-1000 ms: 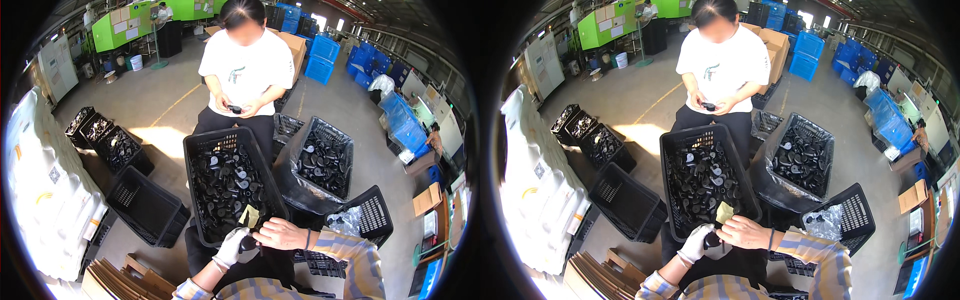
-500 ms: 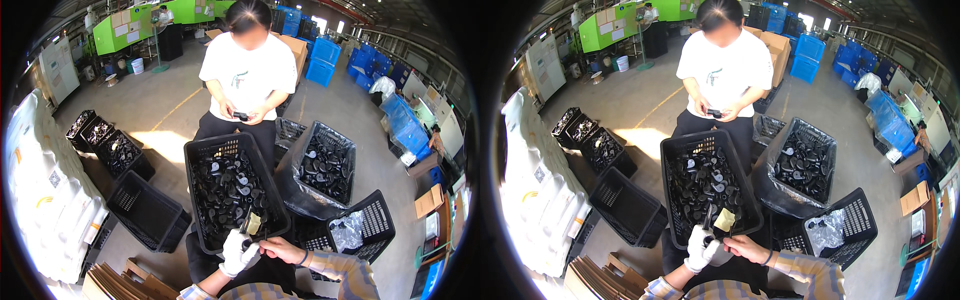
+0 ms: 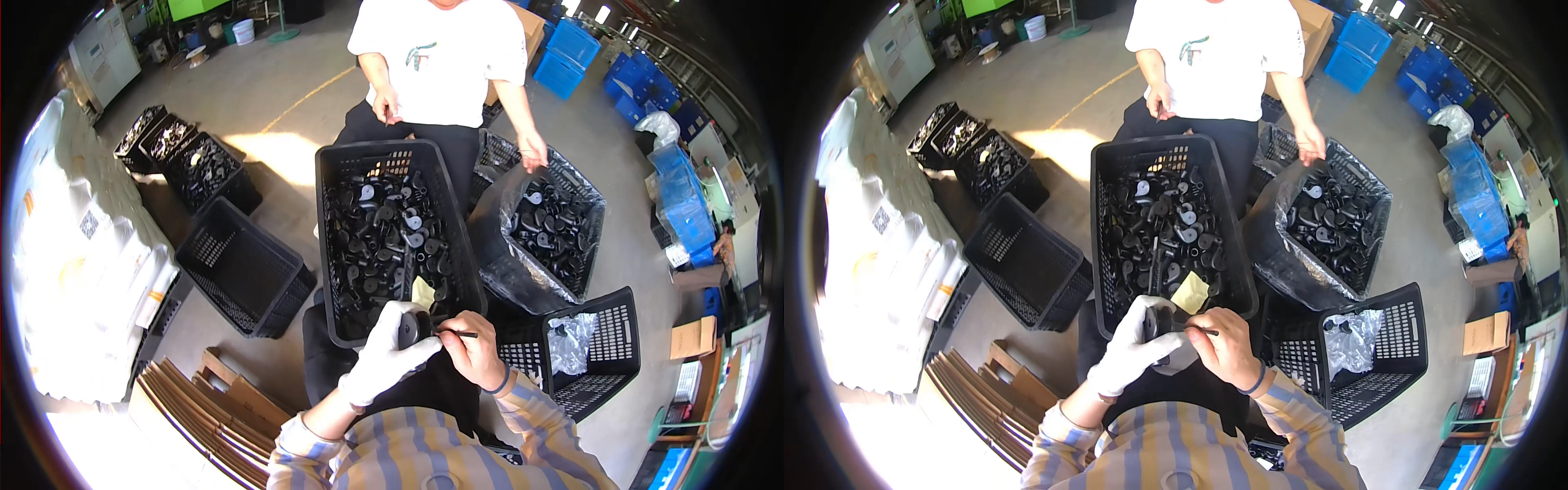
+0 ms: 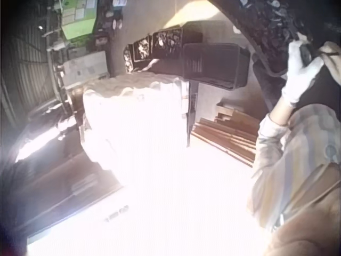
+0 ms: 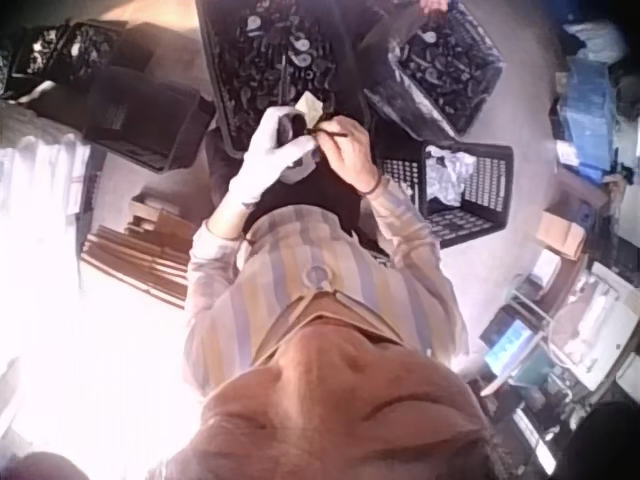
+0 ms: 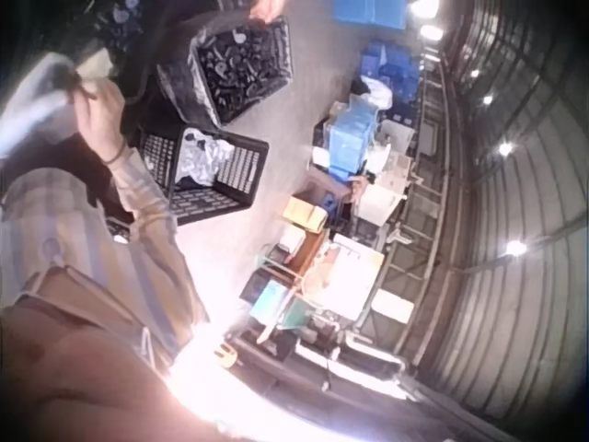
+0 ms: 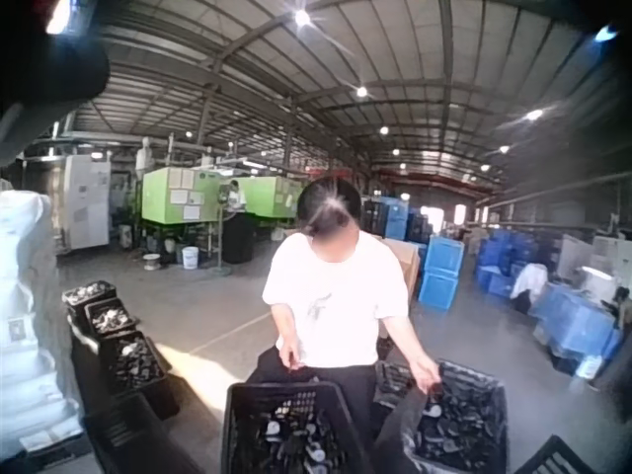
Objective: The person puts on a glove, picks up plastic parts from a crate one at a time, trims them using a handheld blade, and places them into a basket.
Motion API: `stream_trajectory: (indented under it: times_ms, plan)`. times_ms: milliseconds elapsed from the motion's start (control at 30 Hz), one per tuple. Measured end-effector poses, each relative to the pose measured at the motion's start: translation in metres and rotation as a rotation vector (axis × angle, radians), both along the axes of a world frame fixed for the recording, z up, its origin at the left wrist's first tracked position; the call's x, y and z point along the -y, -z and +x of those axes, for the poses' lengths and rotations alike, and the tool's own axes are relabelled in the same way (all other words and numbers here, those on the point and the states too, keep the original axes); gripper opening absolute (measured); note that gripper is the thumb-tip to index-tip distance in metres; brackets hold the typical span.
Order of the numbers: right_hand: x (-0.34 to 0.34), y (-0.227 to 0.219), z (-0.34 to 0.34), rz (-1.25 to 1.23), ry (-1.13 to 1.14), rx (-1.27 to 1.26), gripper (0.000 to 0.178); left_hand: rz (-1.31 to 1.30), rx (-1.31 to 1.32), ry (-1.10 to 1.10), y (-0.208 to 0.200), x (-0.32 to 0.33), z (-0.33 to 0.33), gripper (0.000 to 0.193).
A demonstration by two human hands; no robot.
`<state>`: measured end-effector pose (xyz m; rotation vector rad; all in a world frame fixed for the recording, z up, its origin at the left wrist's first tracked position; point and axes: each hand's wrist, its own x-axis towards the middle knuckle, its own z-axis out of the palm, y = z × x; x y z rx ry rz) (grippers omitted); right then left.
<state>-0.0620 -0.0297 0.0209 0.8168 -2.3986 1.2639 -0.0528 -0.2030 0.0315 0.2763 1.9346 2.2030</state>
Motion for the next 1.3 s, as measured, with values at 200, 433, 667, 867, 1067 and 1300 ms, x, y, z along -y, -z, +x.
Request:
stream_trajectory:
  times_ms: [200,433,667,867,1067,1300]
  plan:
    - [-0.017,-0.008,0.0,-0.027,-0.182,0.276,0.011,-0.054,0.016,0.195,-0.004,0.007,-0.005,0.041]
    - [-0.031,-0.009,0.001,-0.074,-0.325,0.573,0.021,-0.232,-0.148,0.336,0.001,0.007,-0.008,0.044]
    - [-0.033,-0.013,0.023,-0.686,-0.315,1.6,0.031,-0.316,-0.438,0.341,0.005,0.008,0.002,0.046]
    - [-0.027,-0.017,0.022,0.102,-0.27,0.267,0.016,0.051,0.187,0.497,0.012,0.002,0.014,0.036]
    - [-0.038,-0.002,0.021,-0.174,-0.362,1.139,0.026,-0.344,-0.361,0.266,0.027,-0.002,0.027,0.043]
    - [-0.031,-0.002,0.04,-0.24,-0.375,1.408,0.036,-0.325,-0.391,0.331,0.036,0.009,0.031,0.048]
